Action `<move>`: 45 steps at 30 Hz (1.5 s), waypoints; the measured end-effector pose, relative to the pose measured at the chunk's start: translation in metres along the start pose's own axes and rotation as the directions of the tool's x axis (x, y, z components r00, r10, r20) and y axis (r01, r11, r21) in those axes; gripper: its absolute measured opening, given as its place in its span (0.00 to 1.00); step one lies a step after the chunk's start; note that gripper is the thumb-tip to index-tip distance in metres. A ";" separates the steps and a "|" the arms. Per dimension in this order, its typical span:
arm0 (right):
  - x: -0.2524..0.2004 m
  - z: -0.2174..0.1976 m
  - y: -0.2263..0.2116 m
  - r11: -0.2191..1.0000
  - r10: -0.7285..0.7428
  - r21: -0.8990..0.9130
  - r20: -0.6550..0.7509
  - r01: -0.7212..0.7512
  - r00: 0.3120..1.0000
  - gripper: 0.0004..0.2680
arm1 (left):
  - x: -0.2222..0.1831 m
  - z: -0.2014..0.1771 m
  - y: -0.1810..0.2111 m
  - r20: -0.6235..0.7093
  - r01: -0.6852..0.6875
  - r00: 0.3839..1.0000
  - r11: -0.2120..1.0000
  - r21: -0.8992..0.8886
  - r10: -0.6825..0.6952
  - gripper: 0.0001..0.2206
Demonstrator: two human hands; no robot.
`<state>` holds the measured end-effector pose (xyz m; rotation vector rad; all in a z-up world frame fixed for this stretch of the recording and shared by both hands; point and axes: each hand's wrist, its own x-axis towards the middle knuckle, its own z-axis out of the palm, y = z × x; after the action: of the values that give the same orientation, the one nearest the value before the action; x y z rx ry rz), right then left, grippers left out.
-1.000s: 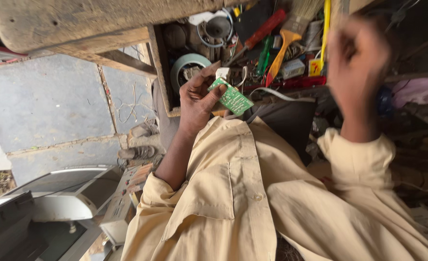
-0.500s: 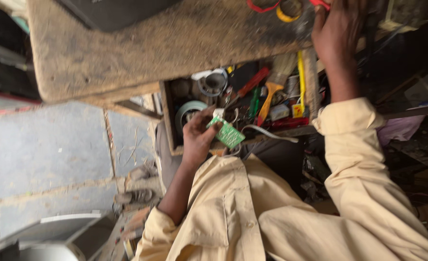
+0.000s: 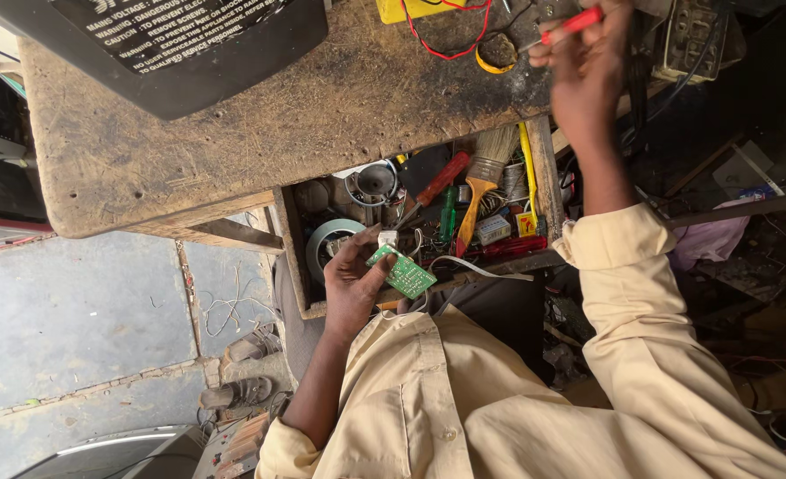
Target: The person holds a green circuit board and uses a soldering iron to work on solder joints. They then attach a white plastic connector to a smaller circuit board, brush it with a small brush, and continue soldering the connector to the board.
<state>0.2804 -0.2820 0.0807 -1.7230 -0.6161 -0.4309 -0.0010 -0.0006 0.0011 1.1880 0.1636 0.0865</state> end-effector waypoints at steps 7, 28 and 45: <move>-0.008 0.016 0.005 0.941 -0.131 -0.305 0.080 0.149 0.988 0.08 | 0.001 -0.001 -0.002 0.016 -0.012 1.000 1.000 -0.008 0.012 0.19; 0.003 0.025 0.001 0.730 -0.149 -0.610 0.298 0.308 0.943 0.09 | 0.001 0.000 0.003 0.056 -0.024 0.998 1.000 -0.005 0.024 0.21; -0.022 0.012 -0.032 0.984 0.069 0.166 -0.026 -0.064 0.997 0.07 | 0.002 -0.001 -0.004 0.054 -0.031 0.998 0.998 -0.050 0.034 0.19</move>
<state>0.2432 -0.2692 0.0901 -1.5714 -0.5540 -0.3497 0.0005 -0.0008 -0.0032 1.1430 0.0929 0.0860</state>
